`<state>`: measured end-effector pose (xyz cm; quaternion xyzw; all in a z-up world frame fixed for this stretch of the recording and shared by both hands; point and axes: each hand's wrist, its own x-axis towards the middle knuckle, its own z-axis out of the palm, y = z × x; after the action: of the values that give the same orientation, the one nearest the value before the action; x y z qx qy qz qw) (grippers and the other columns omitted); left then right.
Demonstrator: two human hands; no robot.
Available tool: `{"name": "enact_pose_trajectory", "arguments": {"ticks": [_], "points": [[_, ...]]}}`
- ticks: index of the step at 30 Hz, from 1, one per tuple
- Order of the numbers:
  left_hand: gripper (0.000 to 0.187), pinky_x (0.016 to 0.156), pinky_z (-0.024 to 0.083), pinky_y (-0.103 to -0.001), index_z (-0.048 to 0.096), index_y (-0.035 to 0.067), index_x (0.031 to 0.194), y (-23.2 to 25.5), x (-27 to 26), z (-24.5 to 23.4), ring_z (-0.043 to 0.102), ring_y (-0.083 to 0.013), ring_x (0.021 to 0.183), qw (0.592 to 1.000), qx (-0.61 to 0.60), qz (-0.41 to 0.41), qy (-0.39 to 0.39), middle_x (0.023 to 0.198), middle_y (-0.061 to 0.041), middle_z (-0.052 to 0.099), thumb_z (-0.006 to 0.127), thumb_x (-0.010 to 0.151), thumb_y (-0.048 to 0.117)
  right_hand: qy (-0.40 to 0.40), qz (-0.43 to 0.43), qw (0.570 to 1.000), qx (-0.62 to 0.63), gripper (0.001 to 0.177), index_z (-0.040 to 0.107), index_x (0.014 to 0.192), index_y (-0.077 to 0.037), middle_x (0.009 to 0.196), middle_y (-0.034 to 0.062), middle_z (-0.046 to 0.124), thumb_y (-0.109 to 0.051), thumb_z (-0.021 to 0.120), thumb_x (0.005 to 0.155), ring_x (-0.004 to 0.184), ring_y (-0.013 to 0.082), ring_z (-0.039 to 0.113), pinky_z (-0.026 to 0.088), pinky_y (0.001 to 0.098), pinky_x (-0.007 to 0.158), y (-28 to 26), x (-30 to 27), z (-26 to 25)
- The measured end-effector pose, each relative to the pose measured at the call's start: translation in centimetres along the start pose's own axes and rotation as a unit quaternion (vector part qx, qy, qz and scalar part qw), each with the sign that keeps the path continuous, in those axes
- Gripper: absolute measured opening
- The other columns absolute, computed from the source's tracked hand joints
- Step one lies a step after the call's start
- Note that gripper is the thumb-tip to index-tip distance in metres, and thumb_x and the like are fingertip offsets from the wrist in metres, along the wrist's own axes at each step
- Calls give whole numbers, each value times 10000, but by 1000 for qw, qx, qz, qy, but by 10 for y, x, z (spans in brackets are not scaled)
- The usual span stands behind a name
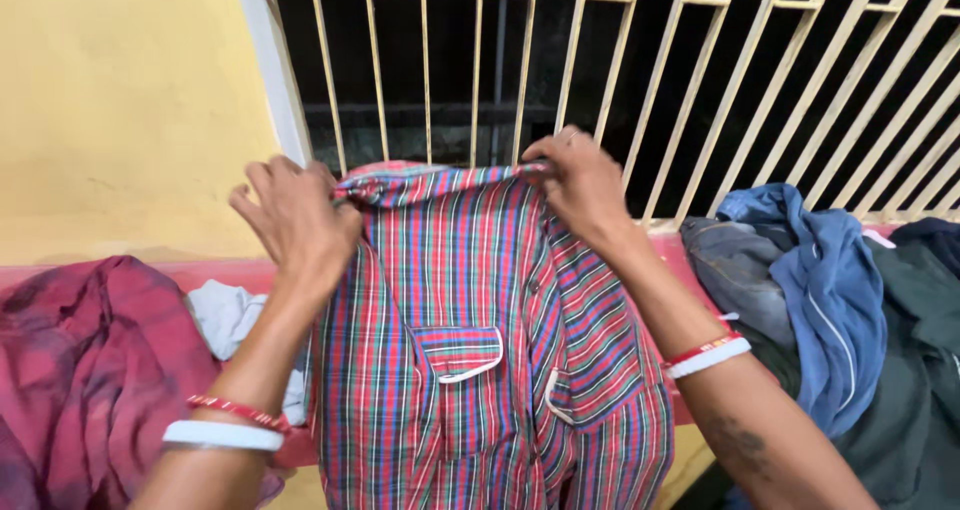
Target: The person buttons a red shirt, places it on a hanger, and hangs it on a metal railing. They then pick up a plaid shirt from a pile of clothes and begin buttoning it.
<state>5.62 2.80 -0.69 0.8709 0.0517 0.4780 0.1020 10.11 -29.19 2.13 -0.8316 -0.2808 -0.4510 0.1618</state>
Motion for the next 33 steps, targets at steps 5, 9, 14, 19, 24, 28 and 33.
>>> {"name": "enact_pose_trajectory", "arguments": {"ticks": [5,9,14,19,24,28,33], "points": [[361,1025,286,-613,780,57,916,-29,-53,70,477,-394,1191,987,47,-26,-151,1132,-210,644,851,656,297,-73,-53,995,44,511,617,1264,-100,1128,151,649,-277,782,814,1049,370,593,408,542,887,-11,-59,51],[307,1016,317,-607,780,50,956,-60,-96,109,486,-396,1232,981,78,-48,-168,1182,-211,654,814,708,227,-350,124,929,15,510,551,1375,-180,1286,124,659,-421,668,941,1192,332,605,409,500,1078,-23,-110,60],[471,1055,297,-630,719,55,1121,-49,-92,105,478,-398,1291,975,87,-61,-196,1250,-210,632,807,693,229,-298,112,943,98,598,438,1517,-192,1549,205,433,-461,545,994,1440,387,364,241,584,1115,-19,-151,79],[616,1080,208,-724,623,86,1303,-5,-81,104,414,-437,1385,985,39,-8,-167,1372,-247,554,756,723,243,-246,142,955,86,565,472,1491,-191,1511,177,510,-470,513,1001,1417,348,436,280,553,1122,-23,-160,90],[590,1154,55,-744,566,232,1407,56,-116,117,215,-416,1521,961,-115,41,-250,1597,-200,345,580,916,559,-224,157,956,108,575,503,1467,-174,1461,175,556,-466,559,975,1376,346,481,334,507,1084,-21,-161,89],[722,1174,-33,-673,434,303,1545,67,-132,116,99,-371,1533,925,-126,15,-358,1645,-111,221,527,900,613,-169,164,970,58,680,494,1439,-105,1440,189,563,-510,653,917,1370,347,480,289,559,1080,-24,-161,90],[672,1197,-38,-655,427,319,1515,62,-128,123,95,-343,1549,924,-108,4,-366,1661,-83,210,490,914,614,-136,389,911,5,778,492,1470,-209,1358,105,649,-622,628,826,1250,251,620,344,528,1142,-27,-154,74]]}}
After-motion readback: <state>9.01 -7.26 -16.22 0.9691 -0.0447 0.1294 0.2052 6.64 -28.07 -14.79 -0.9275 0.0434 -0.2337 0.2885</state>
